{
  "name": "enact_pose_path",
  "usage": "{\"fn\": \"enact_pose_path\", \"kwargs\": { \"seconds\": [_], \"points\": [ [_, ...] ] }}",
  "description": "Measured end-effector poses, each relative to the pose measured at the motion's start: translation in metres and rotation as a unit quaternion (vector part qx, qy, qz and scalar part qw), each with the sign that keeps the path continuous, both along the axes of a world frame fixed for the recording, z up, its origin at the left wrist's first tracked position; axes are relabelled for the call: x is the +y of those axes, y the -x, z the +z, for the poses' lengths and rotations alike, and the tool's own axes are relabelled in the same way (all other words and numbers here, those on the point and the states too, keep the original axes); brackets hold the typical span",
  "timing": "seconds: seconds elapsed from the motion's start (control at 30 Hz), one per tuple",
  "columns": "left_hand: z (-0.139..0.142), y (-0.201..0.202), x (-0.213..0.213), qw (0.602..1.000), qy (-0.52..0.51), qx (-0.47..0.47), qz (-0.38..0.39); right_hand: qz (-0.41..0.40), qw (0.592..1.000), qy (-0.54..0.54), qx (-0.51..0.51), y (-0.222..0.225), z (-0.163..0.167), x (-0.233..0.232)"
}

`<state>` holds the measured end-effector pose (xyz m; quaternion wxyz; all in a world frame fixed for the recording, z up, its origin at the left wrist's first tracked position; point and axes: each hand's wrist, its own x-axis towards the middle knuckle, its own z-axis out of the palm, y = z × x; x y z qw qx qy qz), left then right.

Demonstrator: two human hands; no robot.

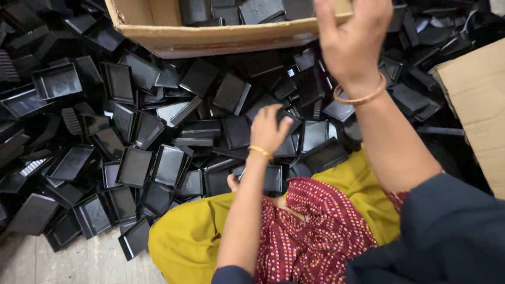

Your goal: The person sits on the floor and repeatedly picks up small black plastic trays from a large pile, opens them, and places them into a cardboard box. The person handles the trays one at a time, inspecting each before placing it in the box.

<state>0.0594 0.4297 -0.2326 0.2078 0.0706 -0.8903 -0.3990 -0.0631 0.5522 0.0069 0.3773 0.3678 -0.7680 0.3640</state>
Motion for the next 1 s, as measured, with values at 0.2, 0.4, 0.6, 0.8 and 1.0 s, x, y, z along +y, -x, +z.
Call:
{"fn": "enact_pose_path", "kwargs": {
  "seconds": [0.2,0.4,0.6,0.8,1.0],
  "points": [
    [-0.024,0.003,0.013,0.961,0.213,-0.169,-0.05,0.011,0.818,-0.501,-0.282,0.006,-0.145,0.061],
    [0.011,-0.061,-0.047,0.974,-0.18,-0.131,0.041,-0.021,0.876,-0.46,-0.147,0.009,-0.225,0.074],
    [0.018,-0.107,-0.057,0.628,-0.764,0.144,0.005,0.009,0.948,-0.234,-0.214,-0.036,-0.181,0.049],
    [-0.017,-0.089,-0.034,0.642,-0.749,0.154,0.052,0.194,0.828,0.201,-0.486,-0.133,-0.166,-0.033],
    [-0.034,-0.089,-0.041,0.679,-0.696,0.158,0.171,0.159,0.821,0.04,-0.547,-0.194,-0.194,-0.032]
  ]
}}
